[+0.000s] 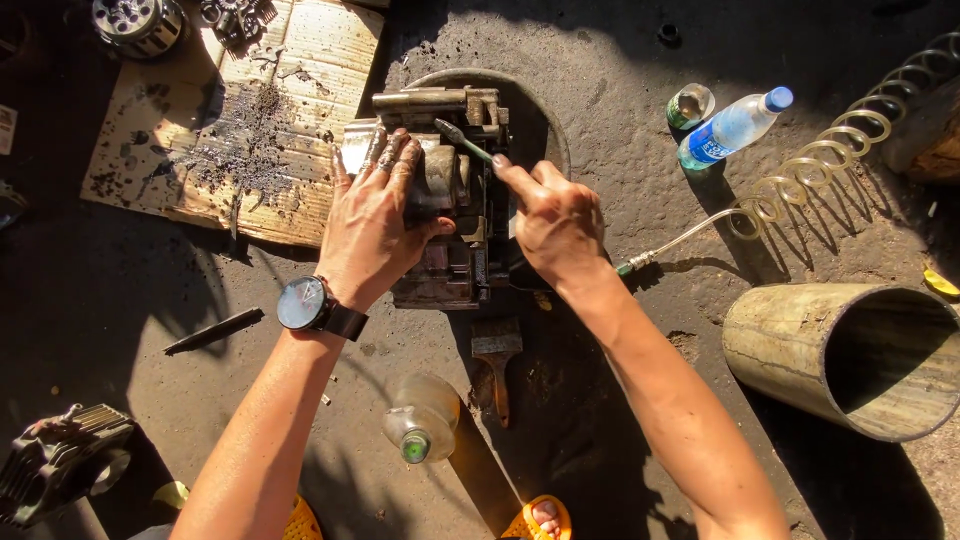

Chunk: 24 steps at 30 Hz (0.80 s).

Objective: Cleaning a motorcycle engine casing using a brush and solvent.

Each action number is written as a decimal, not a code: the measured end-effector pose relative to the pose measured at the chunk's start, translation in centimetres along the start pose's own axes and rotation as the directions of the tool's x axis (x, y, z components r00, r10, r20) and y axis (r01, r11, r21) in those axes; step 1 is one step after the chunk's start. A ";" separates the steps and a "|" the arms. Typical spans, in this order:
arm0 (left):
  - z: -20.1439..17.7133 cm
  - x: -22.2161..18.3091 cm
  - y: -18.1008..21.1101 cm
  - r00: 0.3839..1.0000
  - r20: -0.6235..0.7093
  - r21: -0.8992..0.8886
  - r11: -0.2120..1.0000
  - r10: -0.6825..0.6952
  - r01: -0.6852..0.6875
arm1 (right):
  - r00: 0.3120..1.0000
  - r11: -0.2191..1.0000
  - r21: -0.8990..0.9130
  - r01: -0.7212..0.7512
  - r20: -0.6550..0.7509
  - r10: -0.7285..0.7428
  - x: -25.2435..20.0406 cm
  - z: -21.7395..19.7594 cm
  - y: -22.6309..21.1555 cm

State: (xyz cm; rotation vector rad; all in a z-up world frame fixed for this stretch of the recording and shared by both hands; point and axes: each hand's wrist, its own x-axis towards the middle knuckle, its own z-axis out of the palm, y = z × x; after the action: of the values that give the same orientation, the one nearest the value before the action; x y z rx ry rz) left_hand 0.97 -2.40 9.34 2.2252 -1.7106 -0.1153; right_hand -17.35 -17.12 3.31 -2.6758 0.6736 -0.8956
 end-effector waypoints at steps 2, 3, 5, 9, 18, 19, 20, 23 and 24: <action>0.4 -0.1 -0.4 1.000 -0.007 -0.058 0.998 0.015 -0.015 | 0.997 0.998 0.020 -0.054 0.054 0.053 -1.5 -1.7 0.7; 0.7 0.0 -0.4 0.999 -0.031 -0.105 0.994 0.028 -0.031 | 0.991 0.995 0.040 -0.096 0.096 0.092 -2.0 -2.5 1.3; 0.5 0.3 0.2 0.999 -0.028 -0.124 0.992 0.016 -0.020 | 0.995 0.997 -0.007 -0.074 0.064 0.074 -1.4 -1.3 0.5; 0.6 0.6 0.1 0.999 -0.027 -0.090 0.995 0.028 -0.030 | 0.993 0.997 -0.058 -0.051 0.101 0.057 0.7 -1.8 0.1; -0.1 0.2 0.4 1.000 0.003 -0.166 0.986 0.005 -0.004 | 0.946 0.940 -0.176 0.292 0.198 -0.256 5.1 -2.7 4.3; -0.1 0.1 0.3 1.000 0.004 -0.168 0.986 0.005 -0.004 | 0.946 0.940 -0.176 0.291 0.200 -0.255 5.0 -3.5 4.1; 0.0 0.0 0.2 1.000 -0.015 -0.165 0.986 0.024 -0.026 | 0.949 0.950 -0.127 0.286 0.172 -0.263 5.0 -4.3 4.0; 0.1 -0.2 0.3 0.999 -0.021 -0.147 0.989 0.024 -0.026 | 0.944 0.946 -0.134 0.296 0.189 -0.269 5.4 -2.7 3.8; -0.1 -0.1 0.2 1.000 -0.003 -0.129 0.991 0.017 -0.017 | 0.940 0.934 -0.194 0.300 0.228 -0.255 5.7 -1.5 3.6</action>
State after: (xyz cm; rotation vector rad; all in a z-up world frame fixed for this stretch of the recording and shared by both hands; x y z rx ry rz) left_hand 0.78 -2.29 9.48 2.1160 -1.6711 -0.2132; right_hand -15.50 -23.19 6.04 -3.0700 0.3739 -0.6285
